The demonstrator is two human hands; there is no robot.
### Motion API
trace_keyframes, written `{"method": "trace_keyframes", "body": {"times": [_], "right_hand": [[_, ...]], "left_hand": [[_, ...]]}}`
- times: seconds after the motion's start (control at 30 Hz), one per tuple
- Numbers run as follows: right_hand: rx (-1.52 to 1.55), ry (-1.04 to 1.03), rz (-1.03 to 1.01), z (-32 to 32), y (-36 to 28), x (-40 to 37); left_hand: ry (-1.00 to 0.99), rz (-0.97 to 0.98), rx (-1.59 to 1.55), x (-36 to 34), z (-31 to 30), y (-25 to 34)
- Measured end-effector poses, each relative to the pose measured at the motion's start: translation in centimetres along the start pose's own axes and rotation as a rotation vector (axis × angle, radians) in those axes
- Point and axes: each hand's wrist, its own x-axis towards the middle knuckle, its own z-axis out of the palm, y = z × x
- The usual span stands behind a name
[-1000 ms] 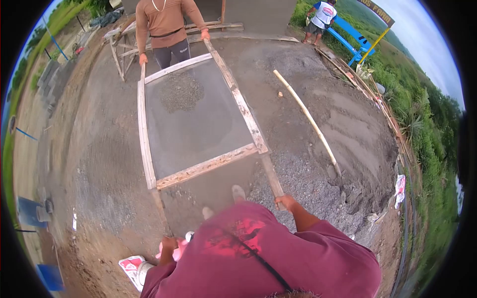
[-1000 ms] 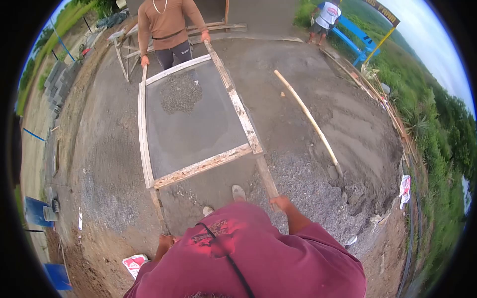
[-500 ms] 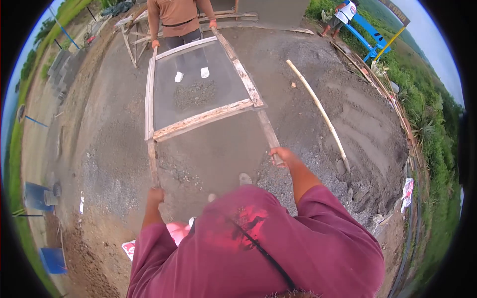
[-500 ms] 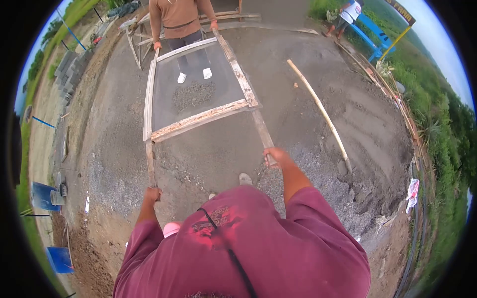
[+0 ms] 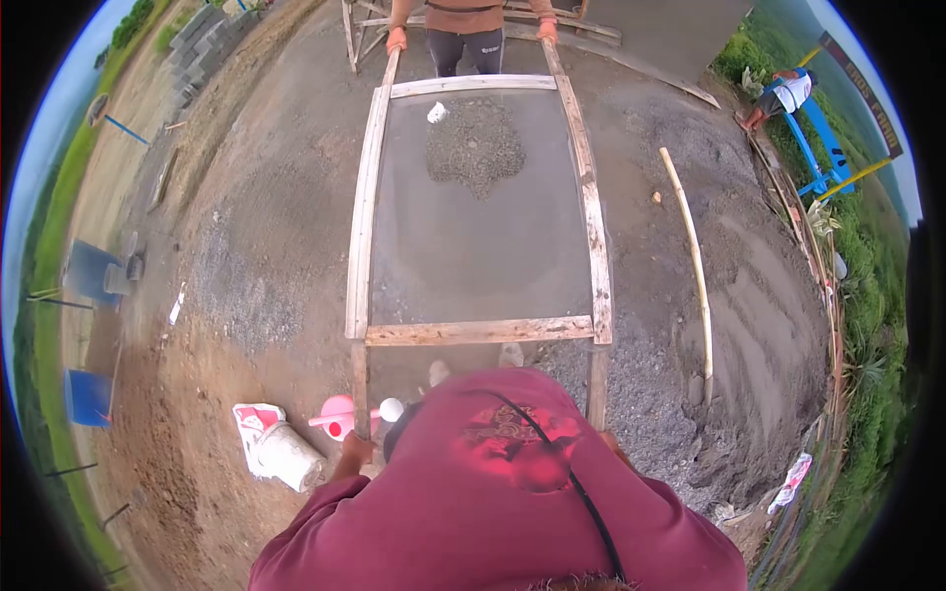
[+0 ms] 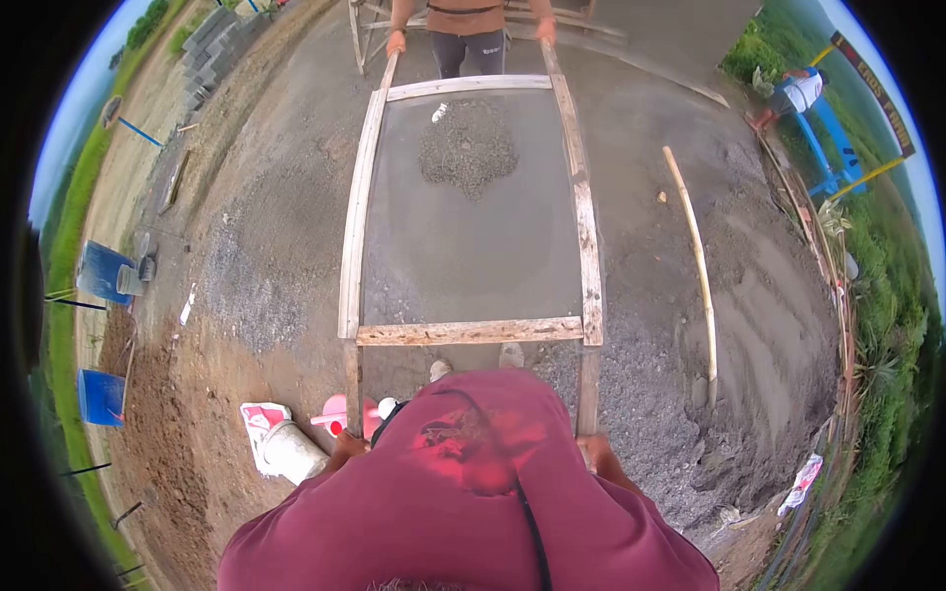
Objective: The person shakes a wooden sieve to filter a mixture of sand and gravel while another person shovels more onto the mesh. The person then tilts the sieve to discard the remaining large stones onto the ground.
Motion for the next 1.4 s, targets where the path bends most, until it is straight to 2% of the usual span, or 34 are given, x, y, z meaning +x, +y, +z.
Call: {"method": "trace_keyframes", "body": {"times": [0.03,0.1,0.13,0.2,0.23,0.27,0.3,0.33,0.37,0.4,0.47,0.57,0.63,0.7,0.73,0.77,0.8,0.83,0.87,0.9,0.93,1.0,1.03,1.1,1.17,1.2,1.23,1.27,1.3,1.33,1.37,1.4], "right_hand": [[0.193,-0.021,0.086,-0.2,2.7,1.0],[0.222,-0.027,0.123,-0.6,2.6,2.0],[0.236,-0.029,0.146,-0.8,2.5,2.2],[-0.126,0.071,-0.059,-0.7,-4.1,0.9],[0.073,-0.063,0.007,-0.8,-5.4,4.6],[0.262,-0.183,0.098,-1.0,-6.3,8.6],[0.141,-0.149,0.0,-0.3,-11.7,7.9],[0.12,-0.163,-0.022,-0.1,-17.3,6.3],[0.057,-0.066,-0.086,0.1,-21.6,6.2],[0.081,-0.12,-0.124,0.0,-26.0,4.8],[0.069,-0.098,-0.138,-0.5,-32.6,3.6],[0.022,-0.087,-0.136,-1.4,-35.5,3.8],[0.019,-0.084,-0.141,-1.5,-32.9,4.0],[0.037,-0.092,-0.111,-1.8,-26.2,5.4],[0.052,-0.1,-0.094,-2.2,-22.2,5.8],[0.065,-0.071,-0.06,-2.2,-18.6,4.9],[0.109,-0.083,-0.066,-2.5,-14.1,4.9],[0.179,-0.074,-0.043,-2.4,-11.2,3.1],[0.195,-0.091,0.033,-3.0,-8.1,3.2],[0.021,-0.037,0.004,-3.1,-7.7,0.9],[-0.151,0.019,-0.026,-2.8,-7.8,-1.6],[0.082,0.013,0.013,-2.5,-7.1,-2.3],[0.192,0.009,0.032,-2.7,-7.3,-2.4],[-0.028,-0.065,-0.149,-3.2,-8.9,-1.0],[0.07,-0.122,-0.105,-3.4,-10.5,3.0],[0.274,-0.136,0.03,-3.5,-11.3,5.9],[0.234,-0.111,0.005,-3.2,-14.3,5.6],[0.19,-0.086,-0.023,-3.1,-17.7,4.5],[0.139,-0.088,-0.036,-3.4,-20.3,4.0],[0.086,-0.093,-0.051,-4.0,-22.6,3.7],[0.084,-0.106,-0.082,-4.4,-24.5,2.8],[0.082,-0.118,-0.111,-4.6,-26.4,2.0]], "left_hand": [[0.004,-0.032,-0.056,-2.4,-1.3,1.8],[0.016,-0.096,-0.168,-9.9,-6.2,9.3],[0.01,-0.021,-0.216,-8.9,-5.6,8.4],[-0.042,-0.059,-0.234,-4.3,-4.8,8.1],[-0.048,0.02,-0.167,-1.4,-5.0,9.1],[0.1,0.168,0.031,2.8,-4.4,9.2],[0.102,-0.003,-0.126,1.9,-8.3,15.2],[0.12,0.059,-0.113,6.4,-9.1,15.9],[0.137,0.07,-0.069,8.2,-11.9,19.3],[0.255,0.146,0.035,10.6,-13.7,21.4],[0.197,0.162,-0.12,8.8,-19.9,27.7],[0.196,0.17,-0.179,9.2,-20.1,29.1],[0.23,0.138,-0.138,10.5,-17.1,27.2],[0.208,0.119,-0.013,12.8,-10.3,20.7],[0.109,0.018,-0.137,8.0,-9.6,20.2],[0.129,0.054,-0.071,6.9,-6.8,16.7],[-0.031,-0.012,-0.176,4.4,-5.3,14.4],[-0.001,-0.041,-0.06,2.7,-3.5,12.1],[-0.033,-0.056,-0.144,0.3,-3.0,11.1],[-0.064,-0.071,-0.228,-2.0,-2.8,10.4],[-0.003,-0.029,-0.234,-2.3,-1.4,8.4],[0.118,0.052,-0.253,-0.4,1.7,4.4],[0.087,0.066,-0.236,-0.2,1.3,5.4],[0.022,0.074,-0.206,0.5,-0.8,8.0],[0.006,0.021,-0.184,-1.7,-6.4,16.9],[-0.006,0.299,0.075,5.3,-3.8,12.7],[0.075,0.058,-0.09,3.3,-6.9,18.3],[0.083,0.024,-0.177,2.4,-9.1,21.8],[0.117,0.055,-0.107,4.8,-8.8,22.4],[0.027,0.056,-0.118,6.6,-9.2,23.4],[0.054,0.07,-0.1,8.7,-8.5,23.8],[0.01,0.051,-0.14,6.9,-10.2,26.5]]}}
